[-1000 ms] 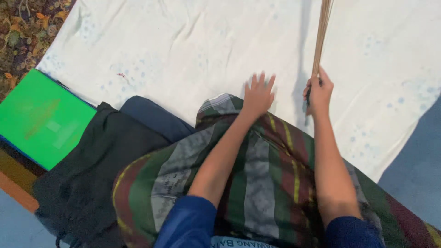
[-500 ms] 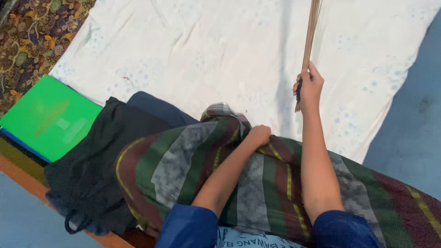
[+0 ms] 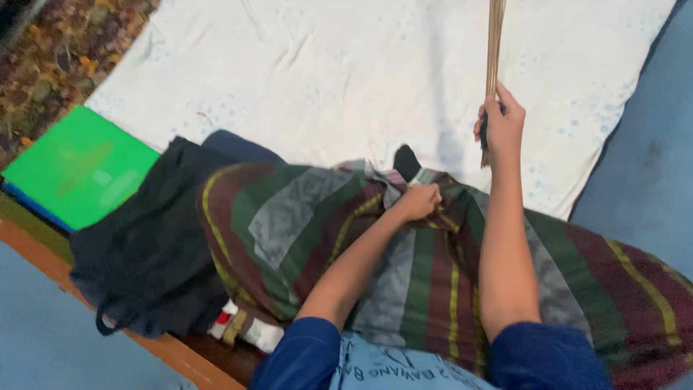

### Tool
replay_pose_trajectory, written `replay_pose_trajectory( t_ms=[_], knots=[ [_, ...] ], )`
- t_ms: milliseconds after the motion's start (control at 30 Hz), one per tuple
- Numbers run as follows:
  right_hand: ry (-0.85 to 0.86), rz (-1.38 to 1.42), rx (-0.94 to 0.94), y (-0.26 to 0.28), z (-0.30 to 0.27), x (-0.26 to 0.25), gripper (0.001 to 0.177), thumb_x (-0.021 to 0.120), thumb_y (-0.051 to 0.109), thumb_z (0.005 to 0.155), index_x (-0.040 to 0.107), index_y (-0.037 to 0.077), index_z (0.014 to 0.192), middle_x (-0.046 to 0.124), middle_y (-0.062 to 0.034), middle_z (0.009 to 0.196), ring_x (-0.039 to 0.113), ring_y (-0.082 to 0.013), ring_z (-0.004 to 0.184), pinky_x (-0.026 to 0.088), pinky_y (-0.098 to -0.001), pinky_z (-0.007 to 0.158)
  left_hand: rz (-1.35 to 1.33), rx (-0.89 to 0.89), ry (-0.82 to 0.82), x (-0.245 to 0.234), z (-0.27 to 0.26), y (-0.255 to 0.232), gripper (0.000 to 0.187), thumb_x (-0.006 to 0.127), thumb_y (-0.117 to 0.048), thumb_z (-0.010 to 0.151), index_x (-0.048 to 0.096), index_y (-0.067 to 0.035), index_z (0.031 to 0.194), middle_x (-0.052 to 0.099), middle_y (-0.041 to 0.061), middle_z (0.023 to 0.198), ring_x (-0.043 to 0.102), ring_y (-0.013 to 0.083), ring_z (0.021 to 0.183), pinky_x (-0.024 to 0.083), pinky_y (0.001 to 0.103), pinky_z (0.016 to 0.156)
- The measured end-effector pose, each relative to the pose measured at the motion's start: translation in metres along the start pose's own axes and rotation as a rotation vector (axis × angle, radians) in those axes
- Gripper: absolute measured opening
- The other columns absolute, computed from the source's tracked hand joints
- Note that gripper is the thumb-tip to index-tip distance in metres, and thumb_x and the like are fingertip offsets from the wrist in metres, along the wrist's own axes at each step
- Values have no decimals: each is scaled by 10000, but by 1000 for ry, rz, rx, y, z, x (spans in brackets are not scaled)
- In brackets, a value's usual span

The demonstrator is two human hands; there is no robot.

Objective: The person is sweeping a bed using a broom made of sticks.

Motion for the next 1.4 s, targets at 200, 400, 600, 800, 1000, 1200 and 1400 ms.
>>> replay_pose_trajectory(
  t_ms=[200, 400, 600, 800, 1000, 1200, 1400],
  knots=[
    [-36, 4, 30, -14, -2, 4, 451, 499, 79, 1040, 560, 3, 1481, 565, -26, 758, 575, -112, 518, 456, -290, 419, 37, 148, 73, 9, -2, -8, 174, 577, -167, 916, 651, -33, 1000, 713, 214, 952, 677, 421, 942, 523, 517, 807],
    [-147, 19, 145, -78, -23, -25, 458, 497, 75, 998, 574, 44, 1448, 562, -31, 757, 550, -115, 498, 423, -287, 403, 191, 137, -12, -95, -54, -95, 217, 597, -225, 963, 683, -34, 1020, 715, 205, 997, 683, 396, 926, 526, 495, 798],
    [-516, 87, 242, -294, 7, -78, 352, 450, 107, 1028, 539, -24, 1342, 597, -70, 773, 573, -179, 529, 474, -335, 472, -302, 90, -630, -140, -49, -61, 170, 578, -142, 1027, 668, -15, 1093, 722, 161, 1040, 714, 296, 981, 562, 403, 865],
    [287, -334, 31, -239, -10, 37, 343, 517, 79, 932, 683, -25, 1214, 631, -100, 777, 570, -183, 612, 474, -331, 537, -701, -42, -809, -154, -38, -35, 226, 541, -91, 1013, 610, -6, 1211, 683, 92, 1164, 640, 197, 1125, 514, 335, 970],
    [308, -78, 380, -193, -32, 30, 250, 550, 95, 999, 649, 24, 1217, 578, -60, 636, 514, -144, 483, 408, -301, 420, -744, -144, -896, -130, -25, 3, 187, 608, -127, 1035, 633, 16, 1152, 702, 126, 1086, 654, 215, 1051, 514, 335, 939],
    [-312, -40, 227, -288, -2, 10, 254, 499, 79, 971, 636, 64, 1184, 525, -36, 670, 509, -118, 491, 431, -292, 420, -597, -118, -846, -110, 2, 39, 181, 591, -100, 993, 642, 8, 1129, 726, 120, 1058, 700, 204, 1032, 542, 326, 941],
    [372, 2, 513, -174, -35, 39, 269, 547, 68, 937, 688, 66, 1167, 568, -21, 653, 490, -116, 481, 370, -281, 402, -704, -200, -829, -113, -3, 35, 191, 561, -75, 990, 628, -4, 1154, 704, 133, 1087, 662, 190, 992, 532, 320, 855]
  ],
)
Point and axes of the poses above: each hand's wrist, its own z-axis towards the middle knuckle, its own x-axis out of the palm, y = z × x, the point moved 5 cm from there along z, towards the middle knuckle
